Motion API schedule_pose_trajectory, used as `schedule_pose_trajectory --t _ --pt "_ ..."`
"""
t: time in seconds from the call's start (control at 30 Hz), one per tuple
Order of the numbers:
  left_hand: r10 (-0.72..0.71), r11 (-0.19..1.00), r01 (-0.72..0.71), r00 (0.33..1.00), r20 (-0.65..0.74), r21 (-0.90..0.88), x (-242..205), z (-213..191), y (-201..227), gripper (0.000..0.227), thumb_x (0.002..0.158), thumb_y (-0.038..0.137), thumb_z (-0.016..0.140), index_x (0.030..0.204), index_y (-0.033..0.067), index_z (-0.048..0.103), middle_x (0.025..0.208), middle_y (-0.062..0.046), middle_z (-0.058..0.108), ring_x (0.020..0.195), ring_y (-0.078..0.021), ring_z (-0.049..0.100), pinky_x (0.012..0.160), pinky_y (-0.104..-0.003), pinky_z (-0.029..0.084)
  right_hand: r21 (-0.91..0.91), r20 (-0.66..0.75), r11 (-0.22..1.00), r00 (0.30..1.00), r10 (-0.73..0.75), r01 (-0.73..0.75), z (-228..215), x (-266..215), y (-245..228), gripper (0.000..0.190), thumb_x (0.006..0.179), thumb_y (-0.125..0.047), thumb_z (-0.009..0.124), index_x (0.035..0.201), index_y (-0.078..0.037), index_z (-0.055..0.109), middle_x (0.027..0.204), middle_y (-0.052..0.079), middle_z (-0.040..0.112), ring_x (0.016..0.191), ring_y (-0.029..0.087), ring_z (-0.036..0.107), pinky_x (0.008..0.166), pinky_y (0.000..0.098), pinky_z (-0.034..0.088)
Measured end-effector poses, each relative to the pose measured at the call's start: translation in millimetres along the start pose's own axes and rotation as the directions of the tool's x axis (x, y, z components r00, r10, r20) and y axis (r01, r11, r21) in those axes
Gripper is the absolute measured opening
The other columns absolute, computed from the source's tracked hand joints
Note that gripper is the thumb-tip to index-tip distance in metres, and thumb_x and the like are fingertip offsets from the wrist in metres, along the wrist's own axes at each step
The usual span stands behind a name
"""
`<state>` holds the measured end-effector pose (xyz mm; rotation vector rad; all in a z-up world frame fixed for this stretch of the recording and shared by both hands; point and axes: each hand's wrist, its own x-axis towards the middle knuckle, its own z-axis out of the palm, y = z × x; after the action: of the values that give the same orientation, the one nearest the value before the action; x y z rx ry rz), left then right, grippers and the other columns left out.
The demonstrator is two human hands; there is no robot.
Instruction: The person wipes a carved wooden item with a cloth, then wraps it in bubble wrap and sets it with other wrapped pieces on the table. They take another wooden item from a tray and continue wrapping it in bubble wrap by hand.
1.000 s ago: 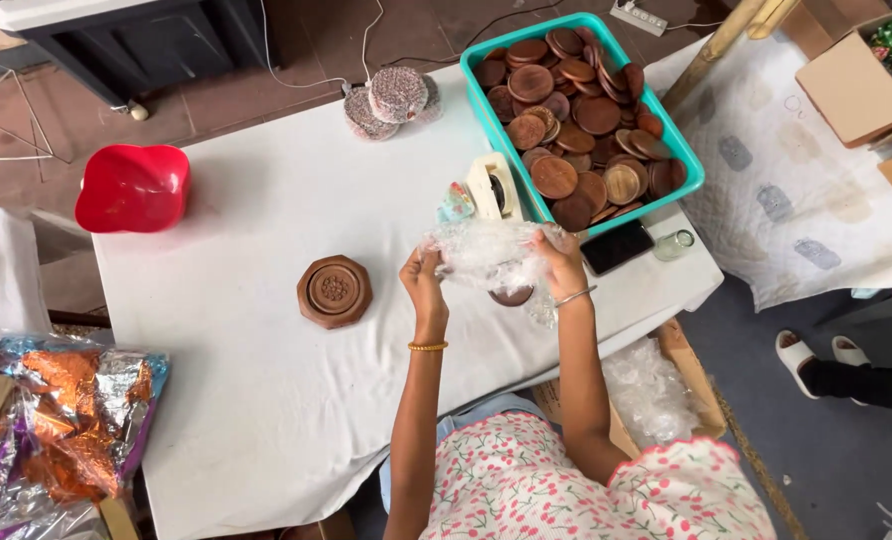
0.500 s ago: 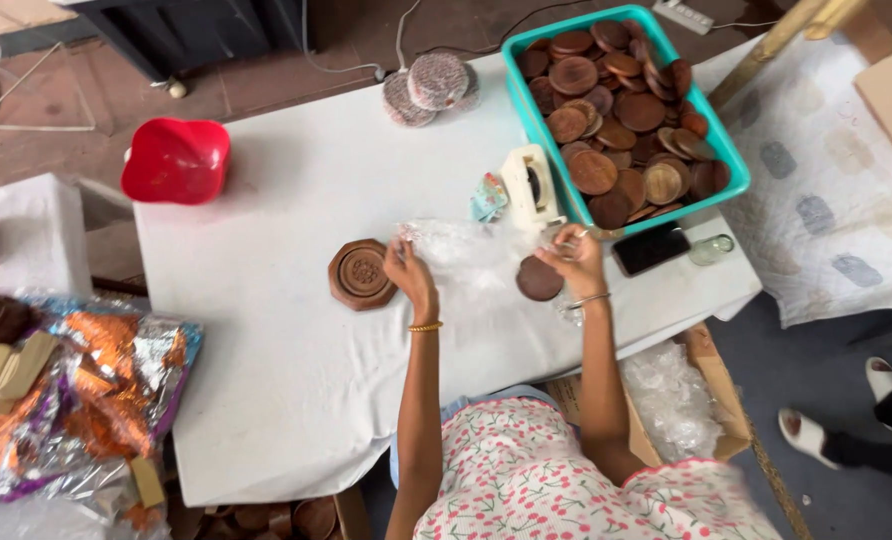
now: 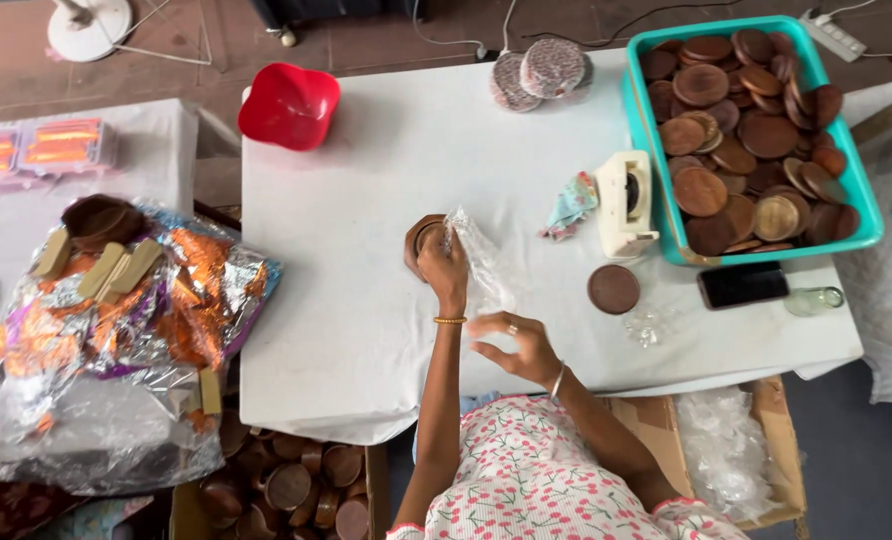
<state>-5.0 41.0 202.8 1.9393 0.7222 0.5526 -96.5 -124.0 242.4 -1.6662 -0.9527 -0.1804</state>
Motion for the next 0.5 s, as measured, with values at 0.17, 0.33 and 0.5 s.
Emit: schedule_pose_trajectory --t 0.17,0.33,0.5 --pt "0.363 0.883 -0.414 0.901 -0.236 -0.223 8.7 -16.8 -41.1 0.021 0.089 -0.003 0.058 0.107 -0.0082 0.069 0.115 -0.027 0.071 0.089 -0.0377 0.069 0.071 -0.038 0.054 -0.326 -0.024 0.937 0.992 0.124 -0.125 41.3 20.2 44.3 0.059 0.075 -0.017 0.085 0.124 0.007 0.062 0.117 0.021 0.071 0.104 0.039 0.068 0.090 0.0432 0.053" --pt "0.058 0.988 -0.075 0.990 -0.132 -0.132 28.7 -26.0 -119.1 0.019 0.091 0.003 0.064 0.102 -0.0116 0.068 0.077 -0.026 0.067 0.067 -0.0329 0.063 0.065 -0.040 0.050 -0.285 -0.009 0.895 0.935 0.356 -0.344 77.0 -3.4 88.1 0.042 0.078 -0.021 0.088 0.112 -0.006 0.070 0.102 0.013 0.075 0.093 0.030 0.073 0.082 0.0386 0.058" --pt "0.119 0.937 -0.190 0.962 -0.245 -0.292 42.2 -55.6 -148.4 0.014 0.089 -0.003 0.058 0.099 -0.0109 0.065 0.077 -0.019 0.067 0.069 -0.0261 0.058 0.065 -0.039 0.050 -0.203 -0.019 0.931 0.952 0.305 -0.302 86.5 1.0 63.7 0.039 0.076 -0.021 0.088 0.107 -0.005 0.070 0.100 0.013 0.074 0.090 0.028 0.073 0.078 0.0363 0.058"
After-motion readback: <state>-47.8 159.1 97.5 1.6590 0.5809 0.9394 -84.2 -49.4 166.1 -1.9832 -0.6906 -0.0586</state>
